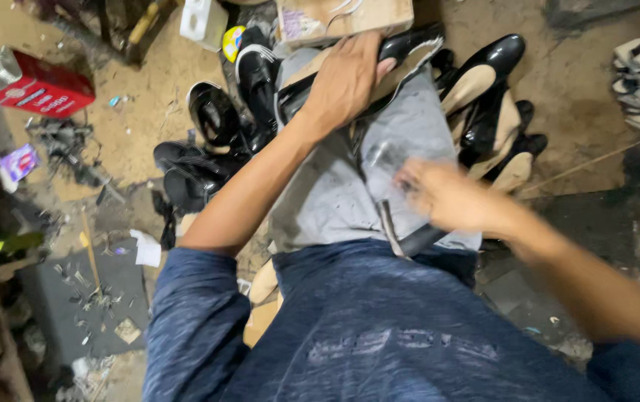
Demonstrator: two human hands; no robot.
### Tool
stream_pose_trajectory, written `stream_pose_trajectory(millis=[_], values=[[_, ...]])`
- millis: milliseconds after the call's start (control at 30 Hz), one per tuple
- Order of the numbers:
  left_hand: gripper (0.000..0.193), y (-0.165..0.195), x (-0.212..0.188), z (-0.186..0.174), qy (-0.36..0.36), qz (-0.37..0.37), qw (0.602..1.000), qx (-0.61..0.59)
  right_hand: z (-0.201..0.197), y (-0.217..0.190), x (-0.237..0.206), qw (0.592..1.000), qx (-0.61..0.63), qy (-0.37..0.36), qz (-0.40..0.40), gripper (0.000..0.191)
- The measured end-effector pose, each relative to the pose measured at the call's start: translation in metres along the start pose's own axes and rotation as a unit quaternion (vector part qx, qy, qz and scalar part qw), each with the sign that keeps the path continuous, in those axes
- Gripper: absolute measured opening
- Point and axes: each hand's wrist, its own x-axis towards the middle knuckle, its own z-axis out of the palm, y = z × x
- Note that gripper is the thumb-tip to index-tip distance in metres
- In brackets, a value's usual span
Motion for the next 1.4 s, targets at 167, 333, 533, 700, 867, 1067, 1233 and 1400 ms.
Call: stream_pose_trajectory(millis=[167, 333, 533, 700, 867, 1067, 1233, 1400], values=[[0.04, -0.007, 0.012, 0.003, -0.041, -0.026, 0.999, -0.021, 0.007, 0.006, -0.034, 0.983, 0.051, -0.147, -0.1, 0.038], [0.039, -0.007, 0.008, 0.021, -0.028, -0.015, 0.999, 0.0, 0.019, 0.023, -0.052, 0.978, -0.204, -0.009, -0.043, 0.051], [0.039, -0.004, 0.023, 0.022, -0.032, -0.016, 0.999, 0.024, 0.04, 0.046, -0.067, 0.97, -0.234, -0.059, -0.033, 0.08], [0.05, -0.012, -0.001, -0.025, -0.074, 0.049, 0.989, -0.117, 0.009, 0.064, -0.09, 0.962, -0.206, -0.169, 0.056, 0.068], [0.087, -0.016, -0.01, -0.045, -0.124, 0.026, 0.985, -0.115, -0.045, 0.096, -0.126, 0.997, -0.034, -0.059, 0.04, 0.047], [0.084, -0.035, 0.041, -0.041, -0.293, -0.082, 0.937, -0.169, -0.051, 0.037, -0.074, 0.837, 0.099, 0.499, -0.201, 0.034], [0.083, -0.043, 0.045, -0.036, -0.306, -0.089, 0.93, -0.181, -0.015, -0.002, 0.043, 0.667, 0.189, 0.589, -0.415, 0.021], [0.083, -0.049, 0.049, -0.036, -0.323, -0.11, 0.912, -0.227, 0.004, 0.036, 0.048, 0.833, 0.288, 0.465, -0.083, 0.024]])
